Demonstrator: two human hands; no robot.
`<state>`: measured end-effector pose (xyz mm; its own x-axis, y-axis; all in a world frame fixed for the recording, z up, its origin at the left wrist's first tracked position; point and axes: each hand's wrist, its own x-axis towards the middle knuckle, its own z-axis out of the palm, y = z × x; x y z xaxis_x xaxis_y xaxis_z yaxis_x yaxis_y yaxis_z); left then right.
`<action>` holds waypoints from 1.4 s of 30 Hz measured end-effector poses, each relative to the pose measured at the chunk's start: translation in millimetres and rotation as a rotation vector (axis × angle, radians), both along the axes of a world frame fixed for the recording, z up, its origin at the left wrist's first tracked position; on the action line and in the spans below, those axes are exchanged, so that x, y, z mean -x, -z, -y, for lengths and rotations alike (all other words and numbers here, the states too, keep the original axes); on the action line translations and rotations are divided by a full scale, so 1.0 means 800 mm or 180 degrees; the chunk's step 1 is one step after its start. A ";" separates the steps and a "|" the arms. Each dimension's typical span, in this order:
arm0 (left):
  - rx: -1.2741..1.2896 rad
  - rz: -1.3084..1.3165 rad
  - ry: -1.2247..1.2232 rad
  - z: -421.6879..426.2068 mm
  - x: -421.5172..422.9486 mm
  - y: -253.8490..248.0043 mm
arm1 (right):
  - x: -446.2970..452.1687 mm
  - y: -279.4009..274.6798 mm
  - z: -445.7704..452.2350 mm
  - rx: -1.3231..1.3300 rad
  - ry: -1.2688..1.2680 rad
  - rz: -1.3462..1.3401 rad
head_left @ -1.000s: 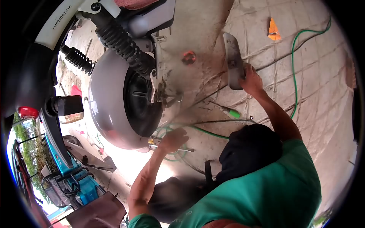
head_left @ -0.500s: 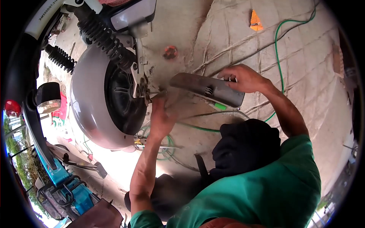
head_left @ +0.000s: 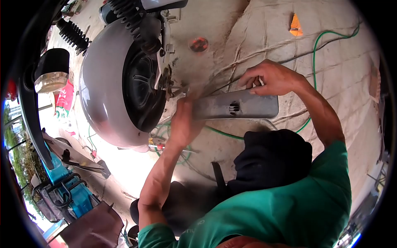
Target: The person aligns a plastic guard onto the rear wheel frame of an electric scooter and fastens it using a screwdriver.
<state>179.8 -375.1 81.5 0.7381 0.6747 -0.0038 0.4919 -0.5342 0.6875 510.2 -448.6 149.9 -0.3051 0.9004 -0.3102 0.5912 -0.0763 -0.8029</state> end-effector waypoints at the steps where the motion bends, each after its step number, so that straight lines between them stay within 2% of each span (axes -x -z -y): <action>1: 0.0001 -0.0004 -0.0005 0.000 0.001 -0.001 | 0.001 -0.002 0.001 0.0003 0.0025 0.0004; 6: -0.0345 0.0148 -0.0018 0.001 0.002 -0.006 | -0.002 -0.012 0.011 0.0095 0.0399 -0.0352; 10: -0.0277 0.0152 -0.0279 0.004 -0.001 -0.010 | -0.021 0.004 0.027 0.0005 0.0998 -0.1570; 13: -0.0309 0.0187 -0.0388 0.001 -0.003 -0.013 | -0.034 0.020 0.033 -0.0246 0.1222 -0.1887; 21: -0.0270 0.0344 -0.0539 -0.004 -0.004 -0.016 | -0.015 0.050 0.051 0.0328 0.1865 -0.2342; 24: 0.1001 0.0700 -0.0458 -0.011 -0.003 -0.020 | -0.019 0.061 0.058 0.0315 0.1953 -0.2238; 27: 0.2761 0.1386 -0.0699 -0.014 0.001 -0.016 | -0.020 0.059 0.062 0.0278 0.1855 -0.2332; 30: 0.3103 0.1265 -0.0796 -0.013 -0.001 -0.009 | -0.019 0.061 0.070 0.0272 0.1776 -0.2410; 34: 0.3100 0.0997 -0.1219 -0.010 -0.001 0.010 | -0.019 0.075 0.074 0.0387 0.1927 -0.2416; 37: 0.2712 0.1079 -0.1001 -0.012 0.004 0.021 | -0.009 0.074 0.074 0.0908 0.2541 -0.3348; 38: 0.2602 0.1150 -0.0986 -0.012 0.007 0.022 | -0.015 0.077 0.070 0.1233 0.2226 -0.3746; 42: 0.2310 0.1292 -0.0983 -0.012 0.002 0.015 | -0.013 0.104 0.078 0.2022 0.2535 -0.3365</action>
